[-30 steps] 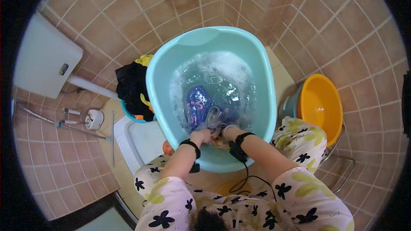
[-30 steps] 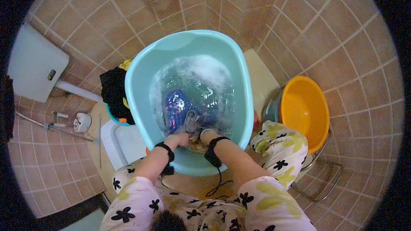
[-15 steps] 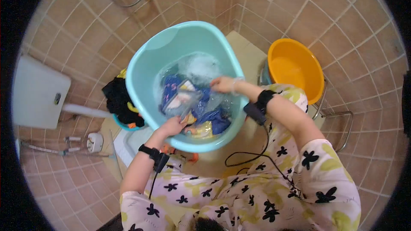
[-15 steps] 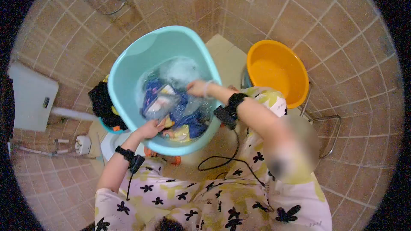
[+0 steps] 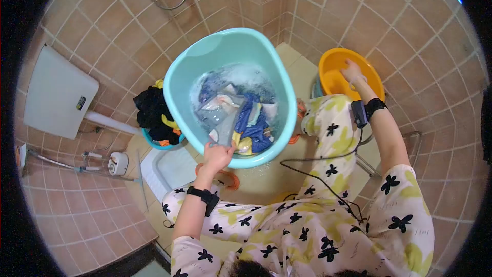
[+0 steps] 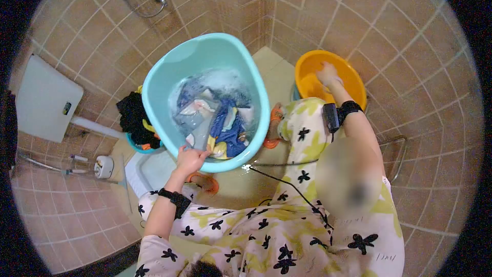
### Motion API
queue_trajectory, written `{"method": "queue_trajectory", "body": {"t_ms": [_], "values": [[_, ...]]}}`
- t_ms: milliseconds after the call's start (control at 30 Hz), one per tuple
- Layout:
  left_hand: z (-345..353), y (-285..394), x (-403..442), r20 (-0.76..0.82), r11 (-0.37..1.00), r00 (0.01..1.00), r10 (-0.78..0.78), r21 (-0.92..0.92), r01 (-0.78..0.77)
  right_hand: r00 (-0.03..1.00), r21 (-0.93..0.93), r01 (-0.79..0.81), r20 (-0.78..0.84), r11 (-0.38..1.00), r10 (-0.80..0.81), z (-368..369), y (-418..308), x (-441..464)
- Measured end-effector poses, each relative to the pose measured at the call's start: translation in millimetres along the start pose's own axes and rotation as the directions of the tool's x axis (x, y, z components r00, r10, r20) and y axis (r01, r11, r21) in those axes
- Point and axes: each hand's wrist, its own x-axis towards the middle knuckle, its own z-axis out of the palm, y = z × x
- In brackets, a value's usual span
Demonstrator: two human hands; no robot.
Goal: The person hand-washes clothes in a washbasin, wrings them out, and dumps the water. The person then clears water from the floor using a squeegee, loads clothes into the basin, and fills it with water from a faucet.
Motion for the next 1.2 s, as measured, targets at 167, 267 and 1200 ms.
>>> {"method": "queue_trajectory", "body": {"t_ms": [167,267,1200], "values": [[13.9,-5.7,5.9,-0.034,1.0,0.999,-0.013,-0.006,0.013,0.954,-0.649,-0.098,0.155,0.754,0.258,-2.1,125.5,-53.9],[15.4,-2.8,4.9,-0.072,1.0,0.997,-0.007,0.019,0.008,0.684,-0.074,-0.684,-0.412,0.726,0.602,7.7,105.2,-74.5],[30.9,-3.4,-9.7,-0.323,0.993,0.942,0.09,0.105,-0.058,0.766,0.163,-0.591,0.421,0.79,0.486,38.1,168.4,-105.2]]}}
